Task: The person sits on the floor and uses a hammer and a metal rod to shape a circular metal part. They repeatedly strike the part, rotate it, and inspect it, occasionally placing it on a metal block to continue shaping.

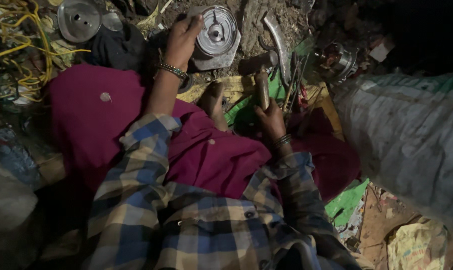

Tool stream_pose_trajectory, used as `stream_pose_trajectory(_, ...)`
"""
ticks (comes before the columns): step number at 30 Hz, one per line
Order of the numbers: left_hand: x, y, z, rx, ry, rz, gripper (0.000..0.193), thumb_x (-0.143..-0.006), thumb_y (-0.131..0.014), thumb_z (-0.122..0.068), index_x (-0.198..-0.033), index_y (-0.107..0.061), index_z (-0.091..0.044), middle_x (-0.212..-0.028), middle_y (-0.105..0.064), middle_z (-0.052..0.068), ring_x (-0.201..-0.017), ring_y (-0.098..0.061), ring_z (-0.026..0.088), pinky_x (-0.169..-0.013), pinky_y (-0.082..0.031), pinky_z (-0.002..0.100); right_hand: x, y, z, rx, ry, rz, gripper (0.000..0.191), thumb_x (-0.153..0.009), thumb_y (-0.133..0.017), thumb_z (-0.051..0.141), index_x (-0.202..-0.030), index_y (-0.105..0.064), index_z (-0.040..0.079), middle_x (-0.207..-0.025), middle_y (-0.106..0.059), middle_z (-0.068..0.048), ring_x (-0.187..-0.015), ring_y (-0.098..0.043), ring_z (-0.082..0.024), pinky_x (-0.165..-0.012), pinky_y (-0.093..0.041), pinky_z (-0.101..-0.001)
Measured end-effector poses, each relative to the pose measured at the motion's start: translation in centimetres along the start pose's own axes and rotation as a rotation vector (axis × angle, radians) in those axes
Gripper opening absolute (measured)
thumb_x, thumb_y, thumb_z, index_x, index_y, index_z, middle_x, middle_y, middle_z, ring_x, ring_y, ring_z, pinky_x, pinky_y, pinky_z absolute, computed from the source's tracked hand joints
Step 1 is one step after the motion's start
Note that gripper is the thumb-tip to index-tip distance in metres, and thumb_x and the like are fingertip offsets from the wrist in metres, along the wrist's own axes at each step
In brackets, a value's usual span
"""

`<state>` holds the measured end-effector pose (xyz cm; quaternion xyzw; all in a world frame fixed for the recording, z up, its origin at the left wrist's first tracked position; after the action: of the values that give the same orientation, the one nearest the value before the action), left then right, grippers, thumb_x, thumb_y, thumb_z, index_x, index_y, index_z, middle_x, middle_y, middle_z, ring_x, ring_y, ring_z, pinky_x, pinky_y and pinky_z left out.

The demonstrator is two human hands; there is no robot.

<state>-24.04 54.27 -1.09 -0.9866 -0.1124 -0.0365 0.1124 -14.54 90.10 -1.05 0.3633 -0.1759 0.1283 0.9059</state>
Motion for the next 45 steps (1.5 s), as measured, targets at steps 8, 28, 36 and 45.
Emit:
stream_pose_trajectory(8,-0.2,0.0,0.3,-0.147,0.075,-0.059,0.051,-0.11,-0.063,-0.041,-0.073,-0.062,-0.005,-0.061,-0.046,-0.006,-0.057,-0.036,0.008,-0.055,-0.028,0.028,0.0,0.3,1.2,0.019,-0.004,0.006,0.044,-0.092,-0.071,0.027,-0.123,-0.057,-0.002,-0.081,-0.072,-0.018,-0.068,-0.074,-0.028,-0.061,-0.057,-0.0411)
stream_pose_trajectory(28,6.2,-8.0,-2.8,-0.483,-0.147,0.132,0.055,-0.104,-0.067,-0.045,-0.072,-0.065,0.001,-0.059,-0.059,0.017,-0.051,-0.06,0.031,-0.051,-0.042,0.043,0.0,-0.5,14.1,-0.258,0.308,-0.282,0.044,-0.088,-0.085,0.01,-0.125,-0.064,-0.001,-0.112,-0.076,-0.015,-0.101,-0.073,-0.028,-0.09,-0.06,-0.0366)
stream_pose_trajectory(36,6.7,-8.3,-3.5,-0.597,-0.24,0.102,0.045,-0.102,-0.068,-0.041,-0.082,-0.075,-0.002,-0.067,-0.065,0.021,-0.063,-0.067,0.039,-0.054,-0.049,0.047,2.0,-0.9,15.8,0.219,0.616,-0.453,0.039,-0.095,-0.078,0.009,-0.129,-0.063,-0.003,-0.123,-0.068,-0.027,-0.115,-0.068,-0.04,-0.096,-0.057,-0.0424)
stream_pose_trajectory(45,7.2,-8.9,-3.8,-0.675,-0.213,0.148,0.038,-0.1,-0.068,-0.038,-0.091,-0.08,-0.002,-0.062,-0.063,0.021,-0.059,-0.066,0.038,-0.053,-0.049,0.048,1.6,-2.8,13.5,0.347,0.63,-0.455,0.039,-0.099,-0.074,0.009,-0.132,-0.059,-0.006,-0.116,-0.07,-0.025,-0.109,-0.07,-0.04,-0.091,-0.059,-0.0441)
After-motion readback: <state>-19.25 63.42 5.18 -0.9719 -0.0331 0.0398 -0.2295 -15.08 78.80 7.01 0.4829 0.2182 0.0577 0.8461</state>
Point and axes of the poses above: each hand's wrist, its own x-axis away from the middle knuckle, its own y-axis out of the back of the hand, z = x × y, the point moved 6 cm from there along -x, towards the middle knuckle
